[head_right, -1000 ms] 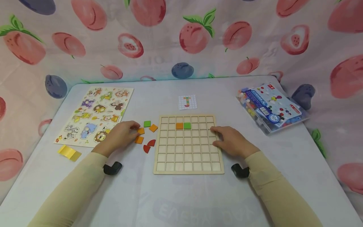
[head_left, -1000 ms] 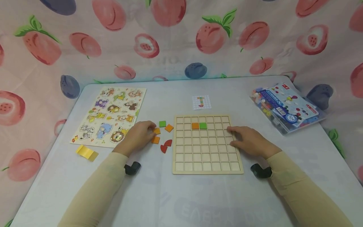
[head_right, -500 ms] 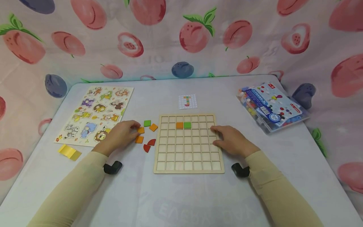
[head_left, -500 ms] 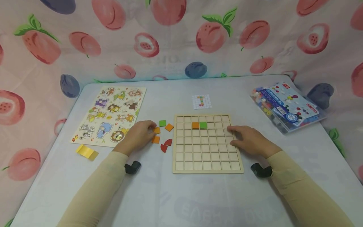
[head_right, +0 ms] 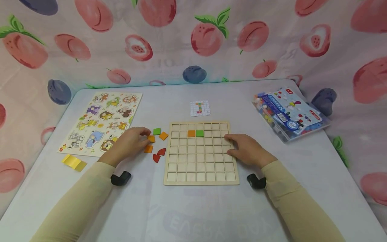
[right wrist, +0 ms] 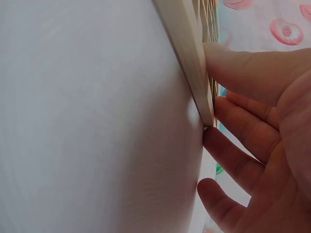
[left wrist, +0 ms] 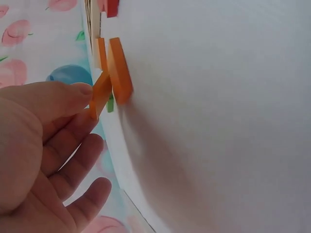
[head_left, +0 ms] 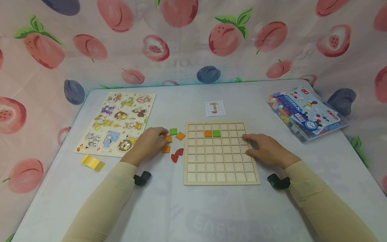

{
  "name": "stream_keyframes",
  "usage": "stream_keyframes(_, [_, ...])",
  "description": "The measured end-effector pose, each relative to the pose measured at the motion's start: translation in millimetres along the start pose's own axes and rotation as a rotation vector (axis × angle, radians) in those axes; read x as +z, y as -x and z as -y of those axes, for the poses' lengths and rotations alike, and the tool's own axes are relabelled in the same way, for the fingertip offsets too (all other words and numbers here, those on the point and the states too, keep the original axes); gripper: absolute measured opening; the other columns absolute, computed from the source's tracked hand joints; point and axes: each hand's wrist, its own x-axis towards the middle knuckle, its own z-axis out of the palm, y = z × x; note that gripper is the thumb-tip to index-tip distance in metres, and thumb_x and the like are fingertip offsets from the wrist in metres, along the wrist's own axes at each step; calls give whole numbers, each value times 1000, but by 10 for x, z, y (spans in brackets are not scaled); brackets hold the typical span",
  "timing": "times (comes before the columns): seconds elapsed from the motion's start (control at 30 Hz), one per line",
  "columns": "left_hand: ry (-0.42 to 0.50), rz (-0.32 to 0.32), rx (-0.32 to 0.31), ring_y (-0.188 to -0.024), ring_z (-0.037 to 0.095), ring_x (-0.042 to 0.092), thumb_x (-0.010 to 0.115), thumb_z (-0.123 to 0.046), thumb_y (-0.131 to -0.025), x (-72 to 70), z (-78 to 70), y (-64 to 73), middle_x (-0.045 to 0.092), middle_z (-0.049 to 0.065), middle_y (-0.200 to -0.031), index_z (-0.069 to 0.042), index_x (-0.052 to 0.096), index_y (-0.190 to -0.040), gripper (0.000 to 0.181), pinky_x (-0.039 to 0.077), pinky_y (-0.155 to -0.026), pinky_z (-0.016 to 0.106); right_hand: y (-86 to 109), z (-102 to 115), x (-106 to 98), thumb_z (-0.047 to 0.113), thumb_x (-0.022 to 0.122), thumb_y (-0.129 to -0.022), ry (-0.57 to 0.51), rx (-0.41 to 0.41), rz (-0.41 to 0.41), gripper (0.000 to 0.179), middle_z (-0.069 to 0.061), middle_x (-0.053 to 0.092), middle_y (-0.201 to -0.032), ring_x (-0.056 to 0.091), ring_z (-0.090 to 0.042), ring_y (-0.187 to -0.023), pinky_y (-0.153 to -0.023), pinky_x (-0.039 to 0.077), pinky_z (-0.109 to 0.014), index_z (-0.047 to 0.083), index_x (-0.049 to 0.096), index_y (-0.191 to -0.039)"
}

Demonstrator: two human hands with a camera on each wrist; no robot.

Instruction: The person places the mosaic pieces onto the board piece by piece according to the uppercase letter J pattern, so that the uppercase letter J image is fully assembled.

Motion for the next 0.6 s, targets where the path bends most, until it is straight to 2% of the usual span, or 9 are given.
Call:
stream_keyframes(0.37, [28, 5, 3, -120, 28, 53, 68, -17, -95, -30, -147, -29, 64, 9, -126, -7, 66, -127, 34, 43, -105, 44, -1, 0, 2, 18, 69, -94, 3, -8, -2, 60, -24, 46, -148, 36, -45, -138, -112, 27, -59, -1, 47, -146])
stream_keyframes(0.6, [18, -5, 61, -118, 28, 55, 70, -16, -95, -38, -282, -82, 66, 7, -122, -7, 68, -126, 33, 45, -102, 42, 3, 7, -1, 20, 70, -94, 2, -20, -2, 60, -24, 47, -147, 37, -45, -138, -112, 27, -58, -1, 47, -146])
